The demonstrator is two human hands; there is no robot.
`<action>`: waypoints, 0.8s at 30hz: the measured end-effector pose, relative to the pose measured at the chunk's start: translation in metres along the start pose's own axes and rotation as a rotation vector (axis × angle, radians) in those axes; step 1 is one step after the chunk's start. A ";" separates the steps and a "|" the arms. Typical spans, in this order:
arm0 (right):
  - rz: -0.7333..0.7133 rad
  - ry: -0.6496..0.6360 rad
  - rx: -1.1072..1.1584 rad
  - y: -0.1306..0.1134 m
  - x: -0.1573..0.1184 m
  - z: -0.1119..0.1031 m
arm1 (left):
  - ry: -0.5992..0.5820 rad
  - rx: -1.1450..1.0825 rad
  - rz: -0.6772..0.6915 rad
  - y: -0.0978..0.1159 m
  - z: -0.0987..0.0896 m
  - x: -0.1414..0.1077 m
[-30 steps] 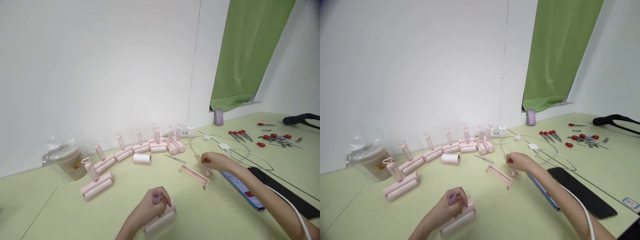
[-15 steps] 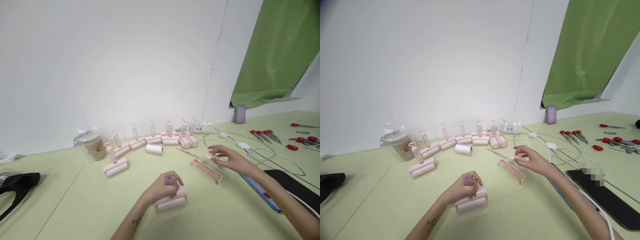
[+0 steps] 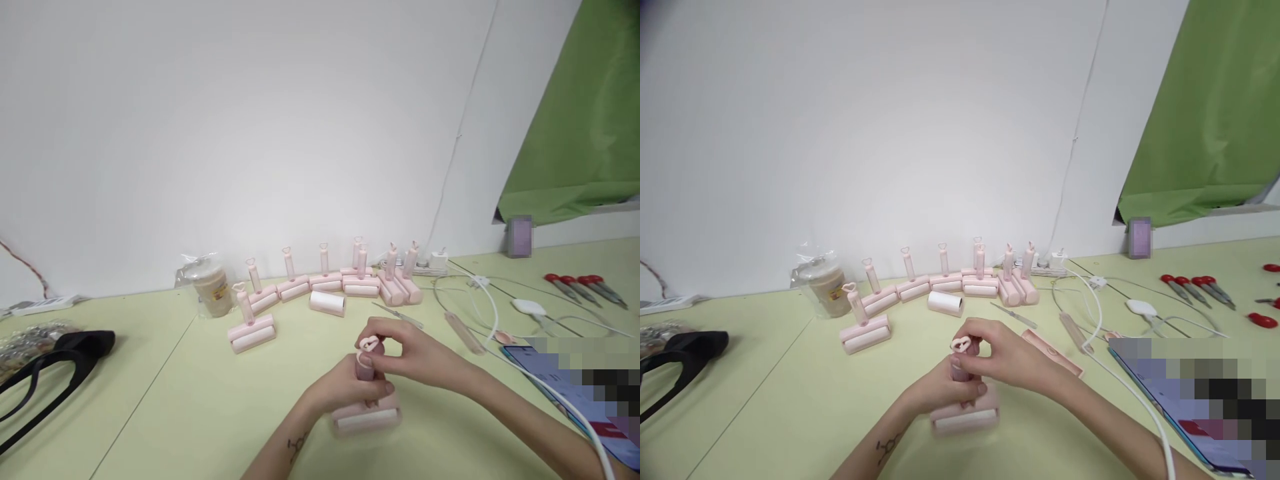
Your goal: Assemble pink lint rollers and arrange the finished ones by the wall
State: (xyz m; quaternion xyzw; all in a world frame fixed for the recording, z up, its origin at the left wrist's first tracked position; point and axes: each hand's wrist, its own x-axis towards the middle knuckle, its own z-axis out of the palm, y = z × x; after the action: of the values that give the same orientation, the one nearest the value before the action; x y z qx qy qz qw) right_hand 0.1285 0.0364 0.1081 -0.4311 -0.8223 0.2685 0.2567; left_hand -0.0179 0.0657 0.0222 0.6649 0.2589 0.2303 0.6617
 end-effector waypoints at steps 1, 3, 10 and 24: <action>0.022 0.016 -0.030 -0.002 0.001 0.001 | -0.001 0.006 -0.002 0.000 0.000 0.000; 0.063 0.043 -0.102 -0.003 0.003 0.005 | -0.010 0.012 -0.008 0.001 0.000 -0.001; 0.013 0.057 -0.077 0.012 -0.002 0.019 | -0.026 -0.001 0.012 0.004 -0.001 0.000; -0.068 -0.018 0.134 0.020 0.021 0.015 | 0.003 0.022 -0.034 0.007 0.001 -0.002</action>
State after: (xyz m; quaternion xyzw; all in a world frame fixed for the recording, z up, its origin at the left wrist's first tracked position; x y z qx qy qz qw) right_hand 0.1196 0.0602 0.0879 -0.3825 -0.8189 0.3178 0.2866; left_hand -0.0188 0.0637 0.0295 0.6671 0.2737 0.2172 0.6579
